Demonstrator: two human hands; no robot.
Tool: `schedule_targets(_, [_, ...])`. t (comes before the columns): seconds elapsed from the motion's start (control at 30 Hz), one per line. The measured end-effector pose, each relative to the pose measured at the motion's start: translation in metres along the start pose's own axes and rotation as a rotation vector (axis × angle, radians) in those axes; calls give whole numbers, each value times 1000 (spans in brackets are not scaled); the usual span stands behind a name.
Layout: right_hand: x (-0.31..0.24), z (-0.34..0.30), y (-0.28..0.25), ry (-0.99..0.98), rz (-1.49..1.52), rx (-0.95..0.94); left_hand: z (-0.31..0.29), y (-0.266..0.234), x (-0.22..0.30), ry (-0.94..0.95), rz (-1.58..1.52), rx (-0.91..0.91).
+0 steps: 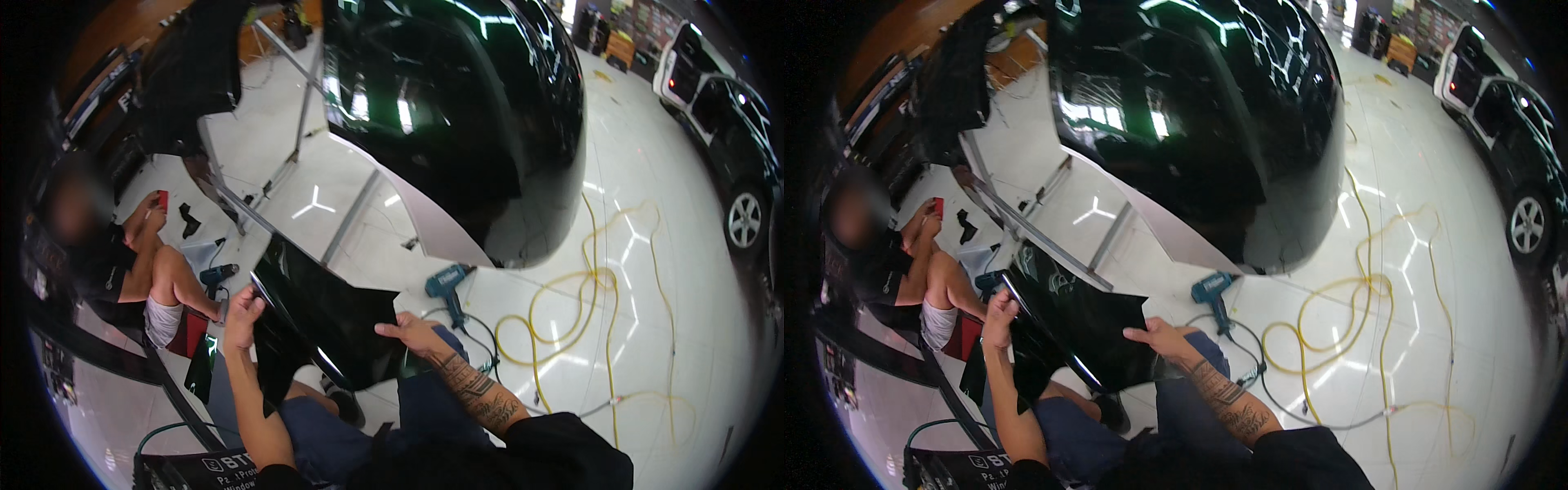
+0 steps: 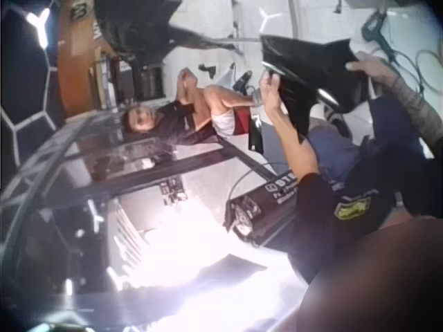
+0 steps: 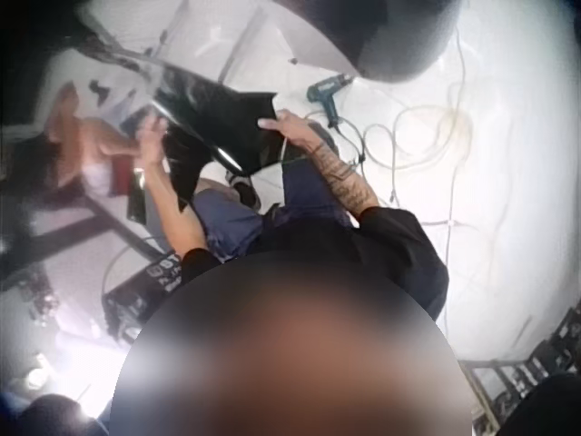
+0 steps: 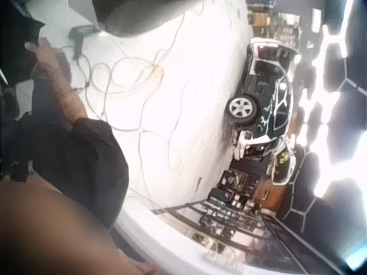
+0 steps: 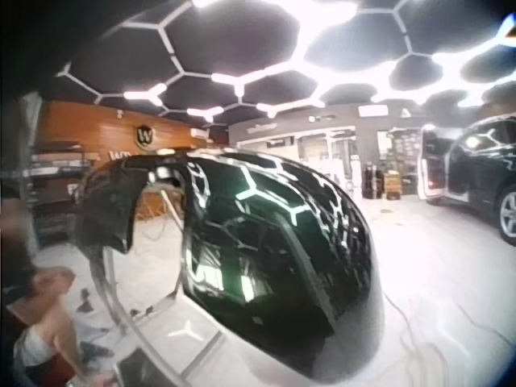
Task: The person applies a dark protective film to a curved car fender mounted on a stand. They use a red squeegee to smooth the film, a heat gun to warm and stretch it, and a knife to trim excess edges. The person repeatedly adjusts the film and trims around the contours of the fender.
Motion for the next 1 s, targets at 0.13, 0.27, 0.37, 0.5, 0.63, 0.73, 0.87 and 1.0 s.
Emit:
schedule_targets(0.13, [-107,-89,6,-647,-309,276,-9,27,-14,-194,235,-312])
schedule_targets(0.27, [-129,-135,-16,-786,-243,331,-14,44,-64,-600,541,-658])
schedule_targets(0.37, [-112,-158,-44,-762,-134,675,24,50,-23,-223,364,-443])
schedule_targets(0.5, [-92,-161,-67,-666,-23,718,66,63,107,330,880,-109])
schedule_targets(0.63, [-90,-157,-76,-661,-176,731,97,115,207,897,1199,-164])
schedule_targets(0.73, [-91,-135,-80,-755,-385,792,127,148,241,1051,1308,-189])
schedule_targets(0.87, [-90,-93,-105,-694,-396,767,155,165,257,1065,1367,-286])
schedule_targets(1.0, [-75,-77,-123,-578,95,727,164,174,252,1004,1312,-479])
Point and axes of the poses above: each hand's wrist, its own z-axis towards the middle knuckle, its own y-axis out of the palm, x = y × z, the point moved 6 cm from there along z, towards the middle knuckle, and after that the axes turned 6 degrees about y, right-handed, at the moved point
